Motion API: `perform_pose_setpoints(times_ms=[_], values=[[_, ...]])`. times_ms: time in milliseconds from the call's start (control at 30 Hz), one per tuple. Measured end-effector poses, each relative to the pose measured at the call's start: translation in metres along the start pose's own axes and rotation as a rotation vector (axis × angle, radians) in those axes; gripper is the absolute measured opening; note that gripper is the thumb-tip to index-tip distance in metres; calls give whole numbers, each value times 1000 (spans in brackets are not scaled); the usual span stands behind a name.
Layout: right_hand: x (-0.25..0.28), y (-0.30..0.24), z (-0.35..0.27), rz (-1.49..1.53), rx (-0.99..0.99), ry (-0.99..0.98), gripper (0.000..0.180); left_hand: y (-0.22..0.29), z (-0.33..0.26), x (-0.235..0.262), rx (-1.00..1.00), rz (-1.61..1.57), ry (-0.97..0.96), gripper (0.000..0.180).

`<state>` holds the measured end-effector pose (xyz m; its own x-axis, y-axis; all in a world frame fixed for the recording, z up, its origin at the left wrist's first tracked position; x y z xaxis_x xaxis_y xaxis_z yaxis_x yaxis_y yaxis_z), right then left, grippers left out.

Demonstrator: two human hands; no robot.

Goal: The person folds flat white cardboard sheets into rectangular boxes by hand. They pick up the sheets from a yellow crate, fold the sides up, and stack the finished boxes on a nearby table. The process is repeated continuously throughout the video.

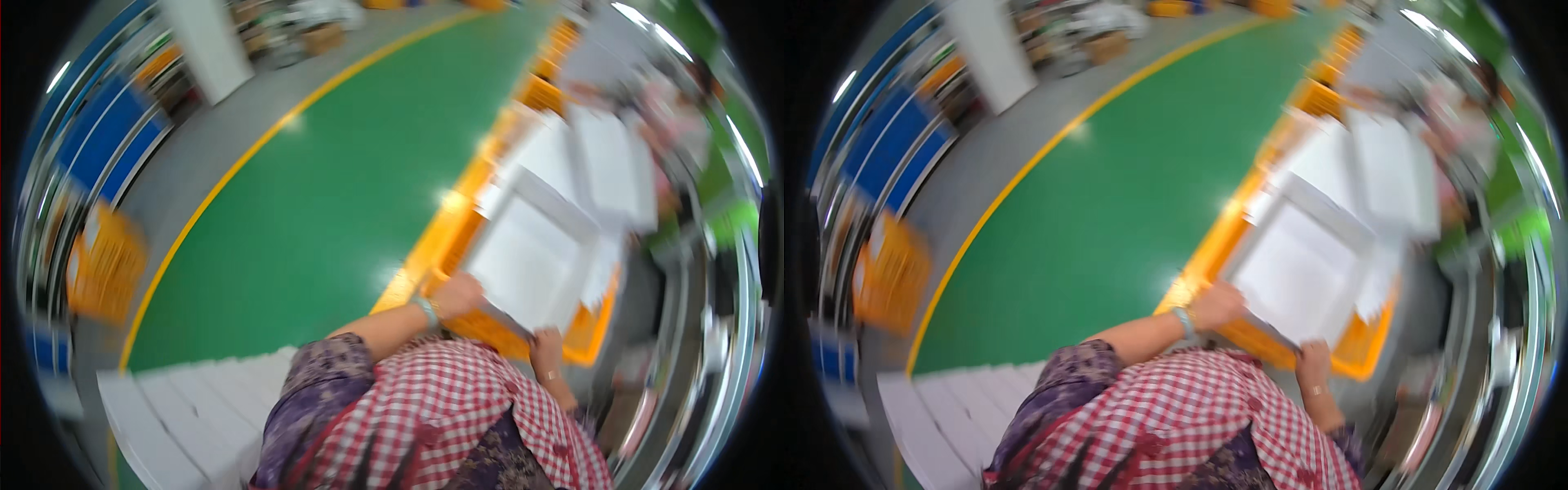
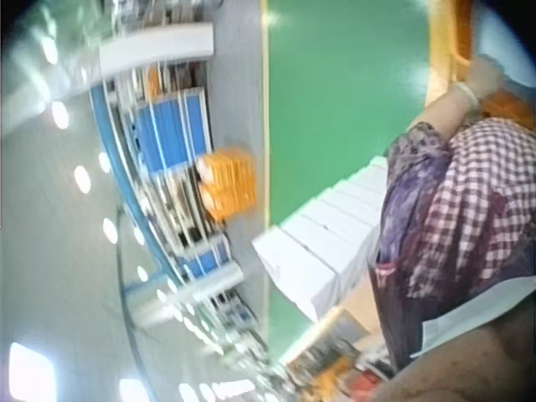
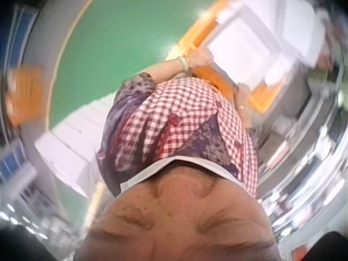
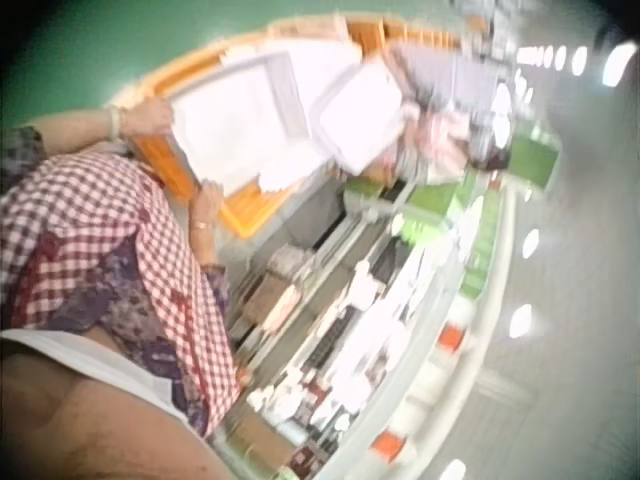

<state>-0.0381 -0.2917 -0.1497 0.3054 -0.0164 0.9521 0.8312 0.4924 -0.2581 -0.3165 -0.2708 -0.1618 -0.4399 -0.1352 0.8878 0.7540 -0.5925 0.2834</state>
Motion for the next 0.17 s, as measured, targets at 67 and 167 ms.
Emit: perform_pose_setpoints(times_ms=[67, 167], values=[[-1, -6, 4, 74, 36, 38, 13, -1, -2, -3, 39, 7, 58, 29], [-40, 8, 35, 162, 140, -112, 18, -19, -33, 2, 212, 75, 26, 30]])
Point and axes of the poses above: each hand's wrist, its own z-axis towards the middle knuckle, its own x-axis out of the back of the hand, y = z × x, the point moved 3 cm from there along z, towards the middle knuckle, and after that the axes turned 4 degrees about z, right-handed, at the moved point
